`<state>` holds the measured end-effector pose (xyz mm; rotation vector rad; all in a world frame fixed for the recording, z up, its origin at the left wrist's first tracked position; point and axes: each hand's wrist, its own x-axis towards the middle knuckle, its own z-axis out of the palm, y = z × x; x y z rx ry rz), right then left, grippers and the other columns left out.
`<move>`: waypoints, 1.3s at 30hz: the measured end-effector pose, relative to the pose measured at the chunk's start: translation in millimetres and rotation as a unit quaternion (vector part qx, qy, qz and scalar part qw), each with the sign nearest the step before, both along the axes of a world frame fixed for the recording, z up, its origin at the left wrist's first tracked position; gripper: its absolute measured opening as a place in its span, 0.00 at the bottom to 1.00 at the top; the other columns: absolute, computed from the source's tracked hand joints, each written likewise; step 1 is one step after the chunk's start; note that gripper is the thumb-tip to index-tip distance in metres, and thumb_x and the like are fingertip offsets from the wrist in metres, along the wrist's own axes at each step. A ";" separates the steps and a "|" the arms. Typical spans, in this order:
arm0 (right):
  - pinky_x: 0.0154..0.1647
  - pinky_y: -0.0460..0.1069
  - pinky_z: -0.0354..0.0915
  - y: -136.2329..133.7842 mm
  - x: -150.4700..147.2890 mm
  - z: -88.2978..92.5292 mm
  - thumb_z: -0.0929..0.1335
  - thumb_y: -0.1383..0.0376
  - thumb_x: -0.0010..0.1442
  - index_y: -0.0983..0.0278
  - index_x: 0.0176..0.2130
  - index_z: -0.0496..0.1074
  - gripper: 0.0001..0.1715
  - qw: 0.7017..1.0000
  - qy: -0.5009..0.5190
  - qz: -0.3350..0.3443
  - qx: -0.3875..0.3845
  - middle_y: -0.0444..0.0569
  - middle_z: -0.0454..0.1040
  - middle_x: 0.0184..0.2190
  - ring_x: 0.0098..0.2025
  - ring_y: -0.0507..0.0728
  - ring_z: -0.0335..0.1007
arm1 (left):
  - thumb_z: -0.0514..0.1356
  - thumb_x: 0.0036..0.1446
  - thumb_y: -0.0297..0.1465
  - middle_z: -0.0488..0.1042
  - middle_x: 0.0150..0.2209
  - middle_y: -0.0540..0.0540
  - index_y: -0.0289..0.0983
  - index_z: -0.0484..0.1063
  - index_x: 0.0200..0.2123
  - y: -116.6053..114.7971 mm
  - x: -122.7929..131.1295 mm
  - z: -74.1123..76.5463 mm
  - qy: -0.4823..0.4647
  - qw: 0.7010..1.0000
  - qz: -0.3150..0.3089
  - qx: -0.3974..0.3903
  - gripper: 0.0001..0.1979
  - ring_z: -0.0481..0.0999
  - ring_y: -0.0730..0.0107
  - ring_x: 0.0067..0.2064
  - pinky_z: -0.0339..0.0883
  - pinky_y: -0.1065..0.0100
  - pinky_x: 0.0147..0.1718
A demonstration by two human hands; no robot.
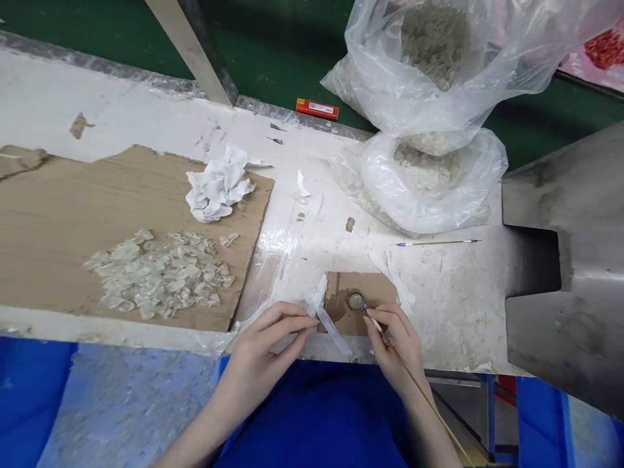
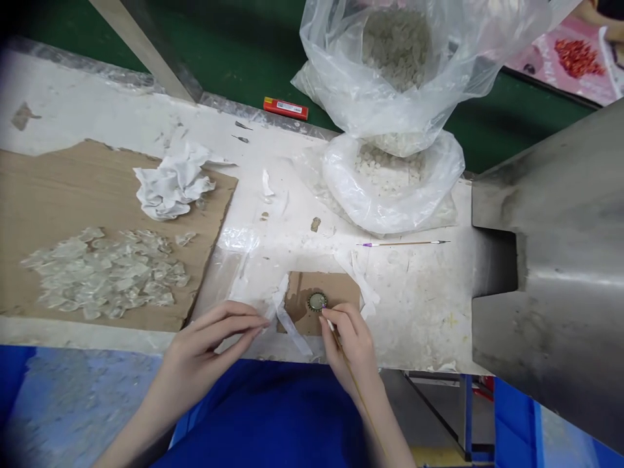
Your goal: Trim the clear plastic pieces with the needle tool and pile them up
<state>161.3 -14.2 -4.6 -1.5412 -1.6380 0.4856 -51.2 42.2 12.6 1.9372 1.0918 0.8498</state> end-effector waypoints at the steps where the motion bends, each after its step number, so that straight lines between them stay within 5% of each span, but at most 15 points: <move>1: 0.27 0.45 0.71 0.4 -0.2 0.0 0.66 0.76 0.65 0.61 0.41 0.73 0.11 1.000 0.006 -0.004 0.003 0.48 0.75 0.33 0.31 0.53 0.75 | 0.60 0.63 0.21 0.80 0.33 0.47 0.37 0.81 0.36 -0.2 2.5 4.8 -0.037 0.999 0.006 -0.024 0.10 0.83 0.71 0.33 0.77 0.79 0.33; 8: 0.28 0.46 0.73 1.2 -3.2 9.2 0.69 0.74 0.64 0.59 0.41 0.76 0.10 0.993 0.089 -0.063 0.039 0.47 0.78 0.32 0.31 0.54 0.77 | 0.64 0.57 0.19 0.88 0.39 0.49 0.46 0.87 0.38 1.8 18.5 29.9 -0.154 0.973 -0.004 -0.172 0.16 0.88 0.70 0.40 0.78 0.82 0.41; 14: 0.20 0.44 0.68 -14.0 -20.2 36.9 0.65 0.66 0.71 0.58 0.45 0.73 0.06 0.968 0.211 -0.122 0.065 0.48 0.76 0.33 0.33 0.55 0.76 | 0.73 0.55 0.28 0.87 0.31 0.55 0.49 0.85 0.36 -4.2 23.7 42.0 -0.257 0.931 0.019 -0.259 0.08 0.86 0.75 0.30 0.78 0.84 0.32; 20: 0.24 0.46 0.68 -17.8 -27.5 68.9 0.63 0.68 0.71 0.60 0.49 0.73 0.10 0.945 0.317 0.005 0.081 0.45 0.71 0.28 0.25 0.52 0.68 | 0.73 0.55 0.31 0.86 0.29 0.52 0.40 0.82 0.30 -11.8 28.1 51.2 -0.276 0.947 0.003 -0.166 0.05 0.86 0.74 0.29 0.79 0.83 0.32; 26: 0.25 0.47 0.69 -16.7 -19.6 75.2 0.66 0.75 0.65 0.61 0.52 0.72 0.18 0.948 0.307 0.062 0.059 0.47 0.72 0.30 0.27 0.53 0.69 | 0.72 0.58 0.32 0.86 0.28 0.51 0.38 0.79 0.30 -10.1 29.9 54.7 -0.266 0.955 -0.012 -0.133 0.07 0.86 0.73 0.27 0.80 0.81 0.31; 39: 0.21 0.46 0.68 -16.6 -19.5 76.1 0.67 0.77 0.62 0.56 0.51 0.69 0.21 0.962 0.264 0.069 0.022 0.46 0.73 0.29 0.24 0.53 0.70 | 0.71 0.59 0.28 0.87 0.31 0.48 0.39 0.81 0.33 -14.1 24.9 52.0 -0.241 0.967 -0.029 -0.074 0.02 0.86 0.68 0.28 0.83 0.76 0.29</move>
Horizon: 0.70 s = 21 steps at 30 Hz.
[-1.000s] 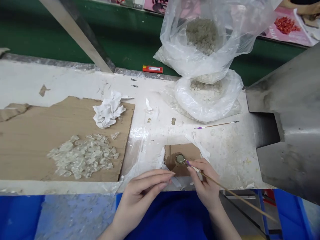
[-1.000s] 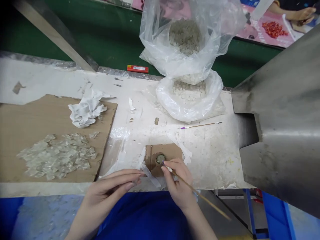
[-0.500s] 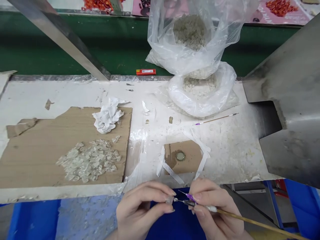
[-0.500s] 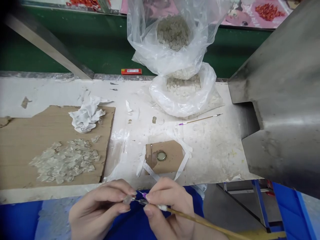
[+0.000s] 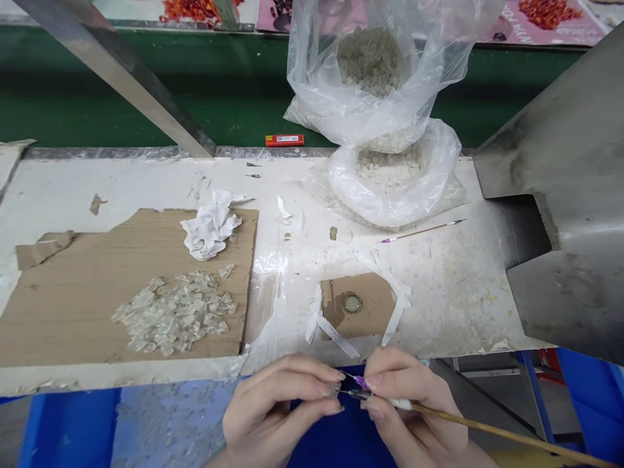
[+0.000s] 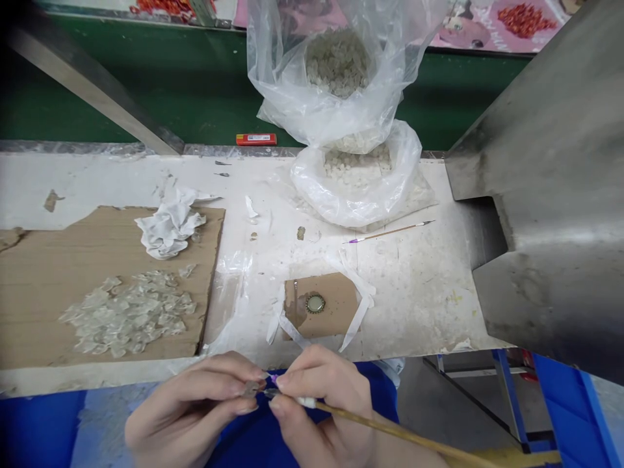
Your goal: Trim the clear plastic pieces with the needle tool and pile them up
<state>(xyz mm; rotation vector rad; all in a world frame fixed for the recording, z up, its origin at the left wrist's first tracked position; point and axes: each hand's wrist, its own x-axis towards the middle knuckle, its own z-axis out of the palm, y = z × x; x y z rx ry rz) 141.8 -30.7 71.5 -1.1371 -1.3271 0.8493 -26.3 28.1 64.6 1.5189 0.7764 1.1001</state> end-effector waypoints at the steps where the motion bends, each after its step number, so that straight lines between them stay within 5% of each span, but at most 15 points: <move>1: 0.21 0.46 0.67 0.8 0.0 0.4 0.67 0.77 0.62 0.56 0.50 0.69 0.21 1.000 -0.002 -0.001 0.000 0.46 0.73 0.29 0.23 0.52 0.69 | 0.70 0.59 0.27 0.87 0.32 0.47 0.39 0.81 0.34 0.0 -0.7 -0.9 0.004 1.000 0.003 0.011 0.02 0.87 0.68 0.28 0.83 0.75 0.29; 6: 0.22 0.45 0.68 2.6 1.3 2.1 0.67 0.76 0.64 0.57 0.50 0.69 0.19 1.000 -0.005 0.026 -0.003 0.46 0.73 0.30 0.25 0.53 0.70 | 0.70 0.59 0.26 0.88 0.32 0.46 0.39 0.82 0.37 0.3 -3.0 -2.2 0.017 1.000 -0.009 0.021 0.03 0.87 0.65 0.29 0.84 0.72 0.29; 16: 0.25 0.47 0.72 0.9 4.6 -1.2 0.64 0.69 0.70 0.55 0.55 0.67 0.16 0.997 -0.011 0.072 0.004 0.48 0.74 0.31 0.27 0.54 0.73 | 0.71 0.58 0.30 0.87 0.28 0.48 0.42 0.84 0.36 -3.4 0.9 -4.5 -0.088 0.977 -0.029 -0.192 0.02 0.84 0.68 0.22 0.81 0.76 0.21; 21: 0.24 0.48 0.73 1.1 4.5 -1.8 0.67 0.73 0.66 0.55 0.55 0.69 0.21 0.999 -0.019 0.028 0.001 0.49 0.78 0.31 0.27 0.55 0.75 | 0.71 0.59 0.31 0.87 0.28 0.47 0.41 0.84 0.38 1.6 3.6 -4.5 -0.044 0.995 -0.019 -0.084 0.03 0.86 0.66 0.25 0.82 0.74 0.24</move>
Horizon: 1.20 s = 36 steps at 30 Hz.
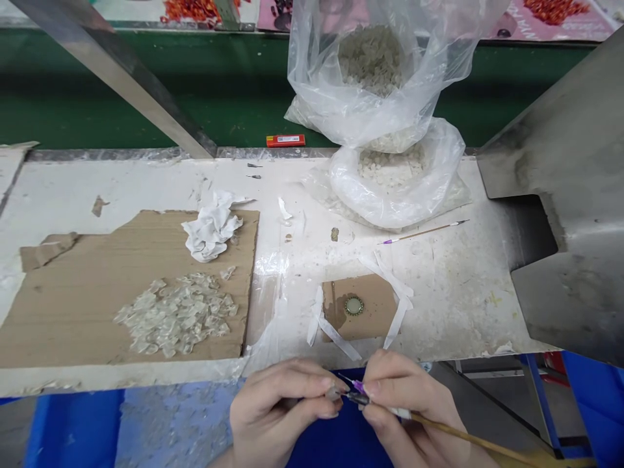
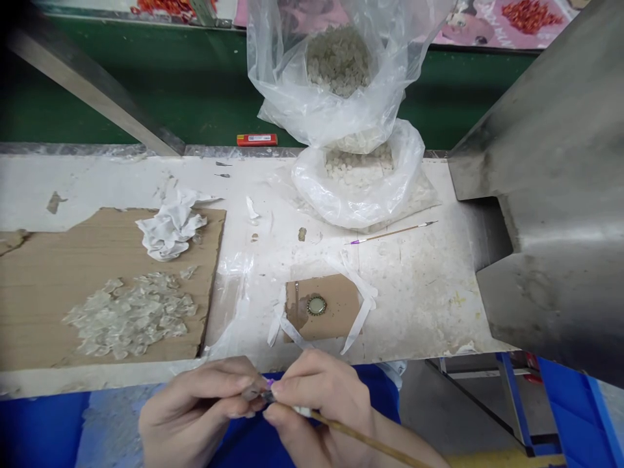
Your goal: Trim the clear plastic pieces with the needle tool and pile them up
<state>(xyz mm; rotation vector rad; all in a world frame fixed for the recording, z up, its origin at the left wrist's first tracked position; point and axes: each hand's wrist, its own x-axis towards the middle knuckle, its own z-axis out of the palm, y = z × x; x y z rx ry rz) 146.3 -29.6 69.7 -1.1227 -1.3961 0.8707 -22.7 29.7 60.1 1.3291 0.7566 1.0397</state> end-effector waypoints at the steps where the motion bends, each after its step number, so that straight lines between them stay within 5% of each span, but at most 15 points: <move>1: 0.24 0.48 0.73 -0.1 0.1 -0.2 0.67 0.74 0.66 0.55 0.54 0.69 0.21 1.000 -0.002 -0.009 0.000 0.49 0.78 0.32 0.27 0.55 0.75 | 0.71 0.59 0.30 0.86 0.28 0.47 0.41 0.83 0.38 0.4 -0.6 0.0 0.022 0.999 0.000 0.032 0.03 0.86 0.66 0.25 0.82 0.74 0.25; 10: 0.26 0.47 0.74 -0.7 -2.7 -1.4 0.68 0.73 0.65 0.59 0.50 0.72 0.15 0.999 -0.026 -0.030 -0.008 0.49 0.79 0.31 0.27 0.55 0.75 | 0.67 0.61 0.22 0.86 0.31 0.46 0.38 0.80 0.43 -3.1 -9.0 -3.7 0.164 0.963 0.021 0.214 0.08 0.85 0.67 0.27 0.82 0.73 0.29; 19: 0.23 0.44 0.68 4.4 -9.5 -8.3 0.68 0.71 0.67 0.60 0.41 0.72 0.06 0.993 0.072 -0.070 -0.056 0.41 0.71 0.22 0.24 0.51 0.69 | 0.67 0.59 0.21 0.86 0.29 0.46 0.38 0.81 0.40 -0.3 -7.2 -5.5 0.174 0.957 0.028 0.229 0.08 0.84 0.65 0.24 0.81 0.72 0.25; 24: 0.22 0.45 0.67 3.6 -9.8 -15.0 0.66 0.65 0.70 0.61 0.41 0.72 0.05 0.993 0.059 -0.086 -0.061 0.41 0.69 0.22 0.23 0.51 0.69 | 0.67 0.61 0.25 0.85 0.28 0.48 0.39 0.81 0.37 -3.0 -2.6 -6.0 0.177 0.973 0.025 0.149 0.04 0.83 0.68 0.23 0.78 0.74 0.23; 31: 0.17 0.42 0.63 6.2 -6.4 -27.3 0.60 0.63 0.75 0.59 0.41 0.67 0.09 0.981 -0.027 -0.187 -0.044 0.41 0.69 0.25 0.21 0.50 0.67 | 0.68 0.54 0.18 0.85 0.29 0.51 0.41 0.82 0.36 -9.3 -6.5 -21.2 0.184 0.971 0.127 0.087 0.12 0.83 0.68 0.28 0.78 0.74 0.30; 34: 0.23 0.45 0.69 10.9 -0.3 -39.5 0.63 0.67 0.72 0.58 0.43 0.68 0.05 0.978 -0.084 -0.189 -0.031 0.44 0.72 0.29 0.27 0.52 0.72 | 0.71 0.57 0.27 0.83 0.26 0.49 0.39 0.83 0.34 -7.9 -8.3 -22.0 0.054 0.988 0.066 -0.131 0.02 0.79 0.71 0.24 0.74 0.76 0.23; 36: 0.27 0.47 0.71 15.1 2.4 -51.3 0.65 0.70 0.69 0.59 0.42 0.69 0.06 0.977 -0.126 -0.173 -0.017 0.45 0.73 0.30 0.29 0.54 0.73 | 0.72 0.56 0.36 0.78 0.20 0.50 0.38 0.82 0.30 -4.9 -5.3 -19.4 -0.059 0.954 0.006 -0.293 0.08 0.73 0.75 0.20 0.68 0.78 0.19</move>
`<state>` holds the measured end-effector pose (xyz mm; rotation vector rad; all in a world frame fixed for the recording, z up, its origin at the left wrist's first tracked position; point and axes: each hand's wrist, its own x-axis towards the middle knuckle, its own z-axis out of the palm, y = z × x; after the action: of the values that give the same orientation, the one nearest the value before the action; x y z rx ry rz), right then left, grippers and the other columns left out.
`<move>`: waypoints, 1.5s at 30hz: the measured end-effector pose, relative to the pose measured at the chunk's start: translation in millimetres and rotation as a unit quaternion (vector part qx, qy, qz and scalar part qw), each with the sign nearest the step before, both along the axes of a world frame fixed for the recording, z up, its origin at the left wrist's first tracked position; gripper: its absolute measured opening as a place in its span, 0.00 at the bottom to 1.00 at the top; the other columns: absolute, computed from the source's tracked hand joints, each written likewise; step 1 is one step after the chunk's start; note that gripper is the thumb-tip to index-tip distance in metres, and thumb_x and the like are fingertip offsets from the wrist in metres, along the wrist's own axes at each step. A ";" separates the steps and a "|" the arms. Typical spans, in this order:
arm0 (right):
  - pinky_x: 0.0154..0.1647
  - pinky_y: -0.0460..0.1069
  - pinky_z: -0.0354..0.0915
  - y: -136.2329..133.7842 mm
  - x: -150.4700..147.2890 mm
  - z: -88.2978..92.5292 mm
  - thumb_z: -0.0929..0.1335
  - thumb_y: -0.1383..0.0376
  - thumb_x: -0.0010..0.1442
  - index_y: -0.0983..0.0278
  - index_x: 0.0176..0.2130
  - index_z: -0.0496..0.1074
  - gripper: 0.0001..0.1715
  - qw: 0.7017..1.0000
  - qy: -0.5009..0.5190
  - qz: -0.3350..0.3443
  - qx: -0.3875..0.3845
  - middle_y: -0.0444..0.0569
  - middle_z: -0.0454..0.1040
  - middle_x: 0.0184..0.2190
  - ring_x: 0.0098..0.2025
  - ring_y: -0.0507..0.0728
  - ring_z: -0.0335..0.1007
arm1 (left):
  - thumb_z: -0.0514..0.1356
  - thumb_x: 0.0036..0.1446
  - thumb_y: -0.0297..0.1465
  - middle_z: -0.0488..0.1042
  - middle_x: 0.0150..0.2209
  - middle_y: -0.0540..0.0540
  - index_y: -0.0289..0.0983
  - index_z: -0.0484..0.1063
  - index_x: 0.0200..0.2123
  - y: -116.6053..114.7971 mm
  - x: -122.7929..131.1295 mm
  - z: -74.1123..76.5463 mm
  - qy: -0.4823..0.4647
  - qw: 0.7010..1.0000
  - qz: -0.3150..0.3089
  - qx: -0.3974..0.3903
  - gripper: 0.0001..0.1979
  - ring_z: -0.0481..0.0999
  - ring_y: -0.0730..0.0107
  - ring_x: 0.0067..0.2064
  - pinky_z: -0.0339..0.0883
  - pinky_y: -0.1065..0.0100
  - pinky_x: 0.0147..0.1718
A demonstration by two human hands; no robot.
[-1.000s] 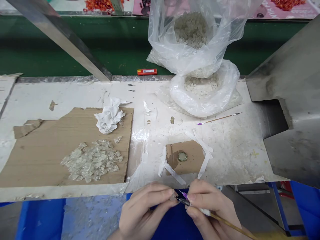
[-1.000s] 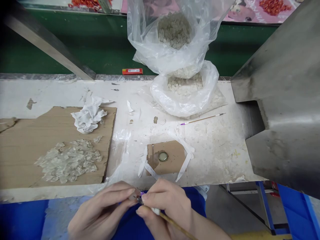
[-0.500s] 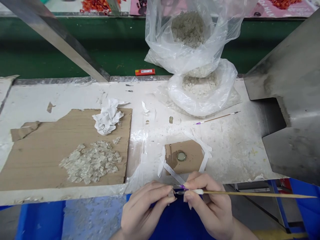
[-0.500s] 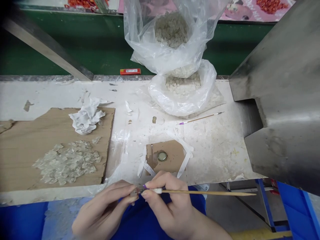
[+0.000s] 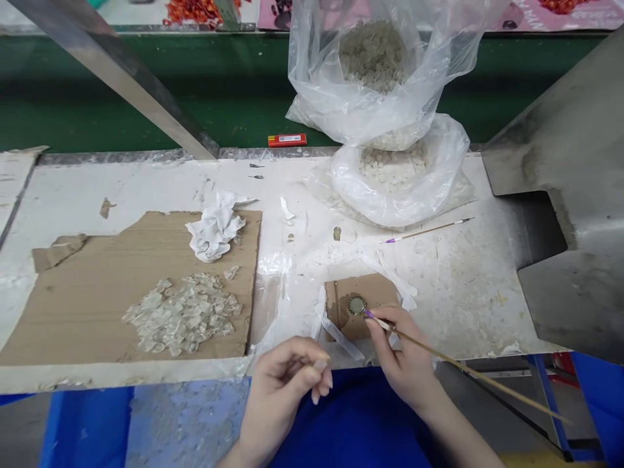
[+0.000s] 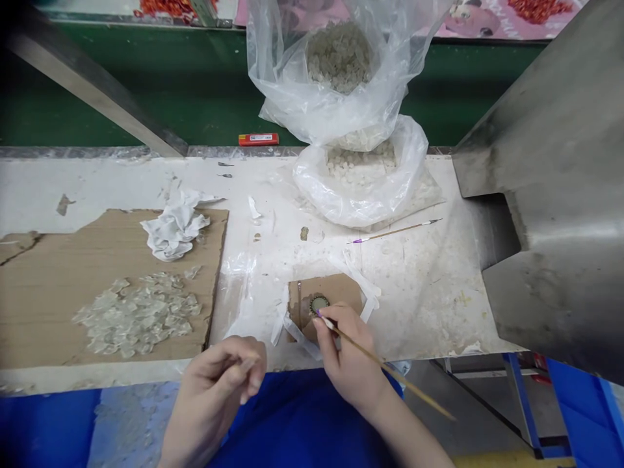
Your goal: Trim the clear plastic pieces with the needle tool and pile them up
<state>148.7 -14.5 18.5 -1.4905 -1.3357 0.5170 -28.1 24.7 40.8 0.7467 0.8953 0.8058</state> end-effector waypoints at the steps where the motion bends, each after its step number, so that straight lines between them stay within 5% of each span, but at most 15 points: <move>1: 0.28 0.47 0.70 2.0 0.8 -6.2 0.65 0.72 0.68 0.59 0.41 0.69 0.07 1.000 -0.021 0.008 0.003 0.44 0.73 0.29 0.28 0.54 0.72 | 0.73 0.55 0.40 0.74 0.18 0.52 0.37 0.81 0.28 1.8 2.6 1.7 -0.042 0.998 -0.009 -0.052 0.12 0.68 0.78 0.18 0.65 0.79 0.18; 5: 0.28 0.49 0.68 8.0 2.5 -26.2 0.65 0.75 0.66 0.59 0.38 0.69 0.11 0.996 -0.080 0.025 0.014 0.46 0.72 0.28 0.28 0.56 0.70 | 0.74 0.51 0.46 0.60 0.15 0.58 0.35 0.76 0.24 7.5 14.3 6.9 -0.101 0.987 -0.035 -0.120 0.20 0.49 0.85 0.16 0.53 0.82 0.16; 9: 0.26 0.49 0.66 9.0 3.8 -29.2 0.65 0.76 0.64 0.59 0.36 0.69 0.12 0.996 -0.085 0.026 0.031 0.45 0.71 0.27 0.26 0.55 0.68 | 0.73 0.52 0.45 0.57 0.16 0.59 0.34 0.75 0.24 7.2 19.3 5.1 -0.144 0.975 -0.057 -0.158 0.21 0.43 0.85 0.17 0.48 0.81 0.16; 16: 0.23 0.46 0.68 -7.5 -5.4 16.5 0.62 0.71 0.70 0.59 0.45 0.67 0.08 0.996 0.050 0.014 0.069 0.45 0.70 0.28 0.26 0.54 0.70 | 0.72 0.55 0.43 0.62 0.17 0.57 0.36 0.80 0.30 -1.0 14.3 -2.4 -0.178 0.970 -0.074 -0.148 0.15 0.47 0.84 0.17 0.49 0.80 0.18; 21: 0.25 0.47 0.68 -11.6 -9.0 42.0 0.61 0.67 0.72 0.59 0.49 0.68 0.09 0.970 0.202 0.099 0.086 0.43 0.67 0.28 0.25 0.52 0.65 | 0.72 0.55 0.43 0.65 0.16 0.56 0.37 0.81 0.30 -4.9 13.5 -2.6 -0.194 0.967 -0.095 -0.135 0.14 0.50 0.84 0.17 0.49 0.80 0.18; 45: 0.24 0.45 0.65 -6.5 -12.5 39.0 0.60 0.69 0.72 0.60 0.50 0.66 0.10 0.970 0.178 0.132 0.104 0.41 0.63 0.28 0.25 0.51 0.63 | 0.74 0.53 0.40 0.66 0.16 0.56 0.37 0.82 0.30 -5.3 11.9 -0.5 -0.183 0.966 -0.117 -0.141 0.12 0.54 0.86 0.17 0.50 0.84 0.17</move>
<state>136.2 -21.0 57.4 -0.9980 -1.2630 0.7518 -16.2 19.5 40.2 0.4223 0.5596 0.5659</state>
